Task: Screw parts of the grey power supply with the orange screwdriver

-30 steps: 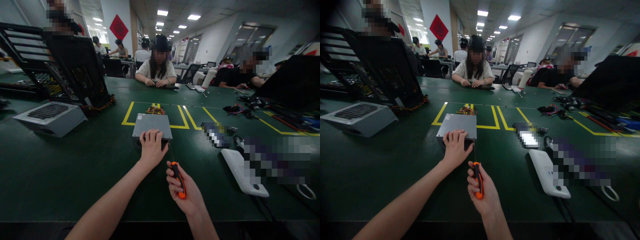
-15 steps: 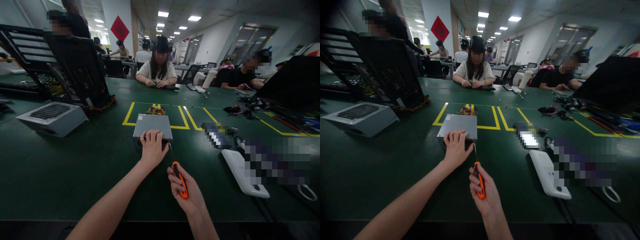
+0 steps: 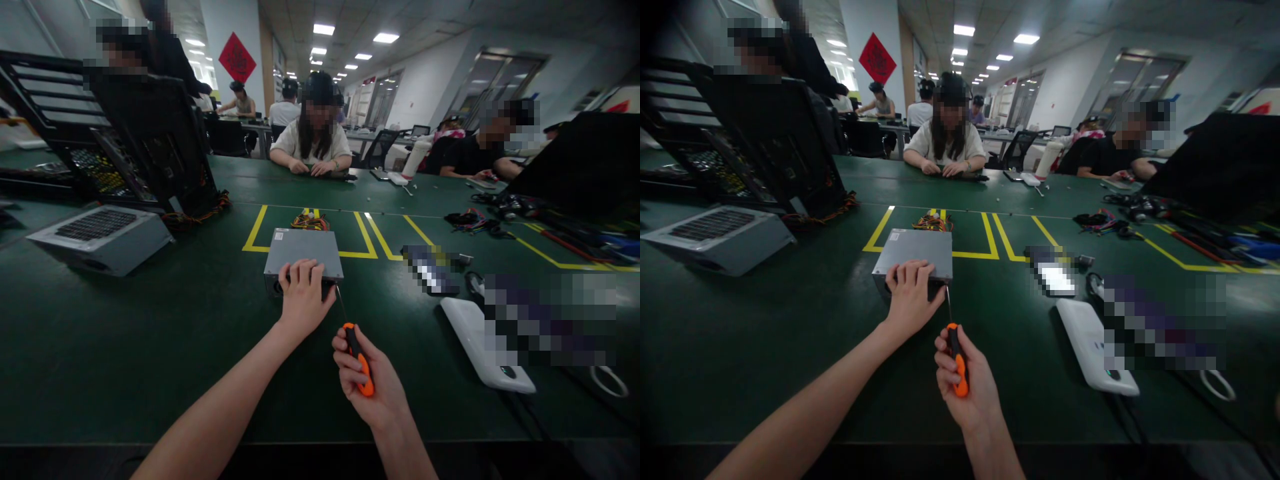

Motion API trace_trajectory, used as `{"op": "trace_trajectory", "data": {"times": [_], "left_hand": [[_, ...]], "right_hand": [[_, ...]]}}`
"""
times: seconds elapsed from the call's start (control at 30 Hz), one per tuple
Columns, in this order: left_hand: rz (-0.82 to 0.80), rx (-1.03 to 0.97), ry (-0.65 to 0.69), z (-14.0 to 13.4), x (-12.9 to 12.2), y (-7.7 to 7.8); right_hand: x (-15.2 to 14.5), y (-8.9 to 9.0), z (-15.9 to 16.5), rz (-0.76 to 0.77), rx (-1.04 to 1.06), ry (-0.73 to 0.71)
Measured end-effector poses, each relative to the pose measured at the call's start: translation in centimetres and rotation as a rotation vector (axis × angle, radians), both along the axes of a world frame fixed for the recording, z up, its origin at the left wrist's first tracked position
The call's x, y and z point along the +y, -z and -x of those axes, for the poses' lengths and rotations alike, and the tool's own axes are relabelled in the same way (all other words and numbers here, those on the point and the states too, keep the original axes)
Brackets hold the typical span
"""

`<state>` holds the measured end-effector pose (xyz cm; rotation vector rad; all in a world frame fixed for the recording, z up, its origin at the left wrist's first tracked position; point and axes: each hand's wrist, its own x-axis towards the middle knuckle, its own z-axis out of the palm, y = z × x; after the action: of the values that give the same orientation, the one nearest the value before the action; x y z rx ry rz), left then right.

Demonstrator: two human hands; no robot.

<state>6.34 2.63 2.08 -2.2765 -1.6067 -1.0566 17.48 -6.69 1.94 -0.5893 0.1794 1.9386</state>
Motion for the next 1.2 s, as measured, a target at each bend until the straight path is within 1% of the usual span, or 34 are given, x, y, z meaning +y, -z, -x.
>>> {"op": "trace_trajectory", "data": {"times": [0.1,0.27,0.43,0.63,0.8,0.97,1.1,1.2], "left_hand": [[-0.004,-0.007,0.005,0.0,0.0,0.0],[0.005,-0.007,0.008,0.1,0.0,-0.1],[0.007,-0.005,0.002,0.0,0.0,-0.1],[0.001,-0.010,0.000,-0.1,0.0,0.0],[-0.009,-0.016,-0.008,-0.1,0.0,0.0],[-0.014,-0.012,-0.007,-0.1,-0.1,-0.2],[-0.015,-0.005,-0.012,-0.1,0.0,-0.1],[-0.013,-0.005,-0.012,-0.1,0.0,0.1]], "right_hand": [[0.1,0.1,0.2,-0.023,-0.041,-0.015],[0.1,0.1,0.1,0.010,0.001,0.041],[0.1,0.1,-0.2,0.018,-0.013,0.013],[0.1,0.4,-0.4,0.002,0.010,0.022],[0.2,0.8,-1.0,-0.048,0.042,-0.056],[0.3,0.7,-1.5,-0.077,0.124,-0.079],[-0.5,0.6,-2.0,-0.153,0.066,-0.089],[-1.0,0.2,-2.6,-0.223,-0.029,-0.050]]}}
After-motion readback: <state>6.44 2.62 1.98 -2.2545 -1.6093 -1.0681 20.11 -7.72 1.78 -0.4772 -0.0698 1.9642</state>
